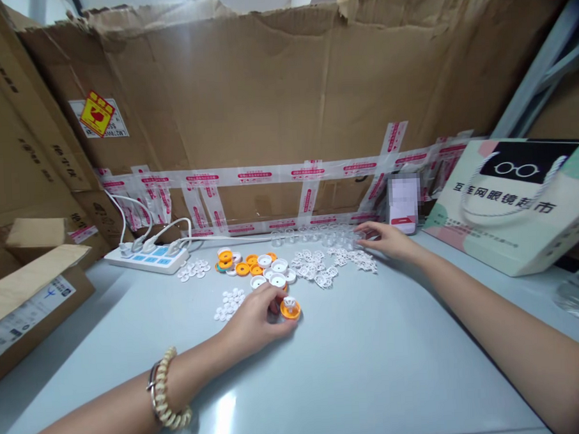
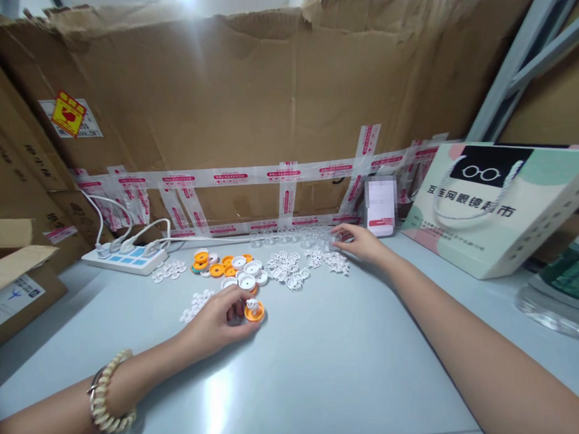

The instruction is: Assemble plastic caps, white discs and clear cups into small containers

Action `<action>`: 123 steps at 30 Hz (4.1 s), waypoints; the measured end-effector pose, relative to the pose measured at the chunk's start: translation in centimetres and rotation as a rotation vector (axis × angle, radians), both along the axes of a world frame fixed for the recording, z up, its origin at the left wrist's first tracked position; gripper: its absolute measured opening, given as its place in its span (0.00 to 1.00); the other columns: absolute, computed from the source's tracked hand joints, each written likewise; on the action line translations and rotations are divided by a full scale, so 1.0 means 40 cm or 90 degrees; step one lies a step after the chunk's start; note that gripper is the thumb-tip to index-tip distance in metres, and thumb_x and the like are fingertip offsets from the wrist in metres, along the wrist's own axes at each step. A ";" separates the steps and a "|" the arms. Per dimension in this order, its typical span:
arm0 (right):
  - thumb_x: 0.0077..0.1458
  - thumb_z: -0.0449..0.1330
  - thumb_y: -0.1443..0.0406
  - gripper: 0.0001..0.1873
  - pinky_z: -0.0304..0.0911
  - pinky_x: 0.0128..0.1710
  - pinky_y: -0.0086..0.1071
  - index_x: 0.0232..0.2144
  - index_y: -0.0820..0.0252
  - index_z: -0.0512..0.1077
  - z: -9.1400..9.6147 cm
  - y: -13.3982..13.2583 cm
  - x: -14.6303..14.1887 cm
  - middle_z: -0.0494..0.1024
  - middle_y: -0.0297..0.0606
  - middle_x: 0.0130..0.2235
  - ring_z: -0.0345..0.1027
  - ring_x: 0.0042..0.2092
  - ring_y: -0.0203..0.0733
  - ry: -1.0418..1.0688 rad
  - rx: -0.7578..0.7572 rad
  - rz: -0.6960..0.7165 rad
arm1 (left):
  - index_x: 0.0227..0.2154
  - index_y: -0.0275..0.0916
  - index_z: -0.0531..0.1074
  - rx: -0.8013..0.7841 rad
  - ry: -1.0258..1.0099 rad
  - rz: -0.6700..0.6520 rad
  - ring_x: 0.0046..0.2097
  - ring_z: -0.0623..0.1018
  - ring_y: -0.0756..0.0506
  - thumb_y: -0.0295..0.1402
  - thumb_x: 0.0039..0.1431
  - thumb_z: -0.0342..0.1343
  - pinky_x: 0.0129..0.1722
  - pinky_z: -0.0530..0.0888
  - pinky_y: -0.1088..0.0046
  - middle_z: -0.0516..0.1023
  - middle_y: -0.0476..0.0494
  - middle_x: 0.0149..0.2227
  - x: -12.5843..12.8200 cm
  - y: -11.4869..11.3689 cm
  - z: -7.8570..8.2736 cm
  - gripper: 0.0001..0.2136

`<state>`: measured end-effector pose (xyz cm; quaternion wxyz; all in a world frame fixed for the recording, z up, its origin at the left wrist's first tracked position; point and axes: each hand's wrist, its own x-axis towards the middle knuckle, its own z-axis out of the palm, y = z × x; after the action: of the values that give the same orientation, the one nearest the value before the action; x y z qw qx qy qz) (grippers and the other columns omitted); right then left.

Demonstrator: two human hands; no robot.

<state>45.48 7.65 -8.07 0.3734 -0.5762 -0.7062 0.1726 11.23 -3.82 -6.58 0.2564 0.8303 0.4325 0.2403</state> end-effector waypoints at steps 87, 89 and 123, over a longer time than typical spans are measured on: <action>0.50 0.60 0.59 0.12 0.64 0.44 0.38 0.39 0.53 0.69 0.109 -0.291 -0.430 0.73 0.37 0.41 0.67 0.42 0.39 0.371 -0.028 0.266 | 0.38 0.35 0.67 -0.175 -0.420 0.013 0.39 0.74 0.45 0.40 0.50 0.59 0.42 0.70 0.67 0.74 0.41 0.38 0.008 -0.002 0.013 0.16; 0.53 0.57 0.60 0.14 0.62 0.49 0.39 0.44 0.50 0.67 0.113 -0.290 -0.427 0.72 0.37 0.45 0.66 0.48 0.40 0.401 -0.040 0.298 | 0.39 0.35 0.67 -0.225 -0.454 0.001 0.43 0.74 0.44 0.42 0.50 0.59 0.45 0.69 0.65 0.74 0.39 0.40 0.005 -0.001 0.018 0.18; 0.37 0.69 0.61 0.24 0.64 0.48 0.38 0.38 0.58 0.66 0.063 -0.288 -0.455 0.76 0.37 0.39 0.71 0.42 0.39 0.582 -0.275 0.276 | 0.34 0.43 0.78 0.099 -0.343 0.088 0.40 0.72 0.45 0.33 0.45 0.64 0.42 0.68 0.68 0.73 0.46 0.35 -0.013 0.000 0.019 0.10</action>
<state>27.30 -3.87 -5.54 0.4713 -0.3474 -0.5230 0.6194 10.73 -3.82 -5.81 0.2802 0.7223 0.3847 0.5018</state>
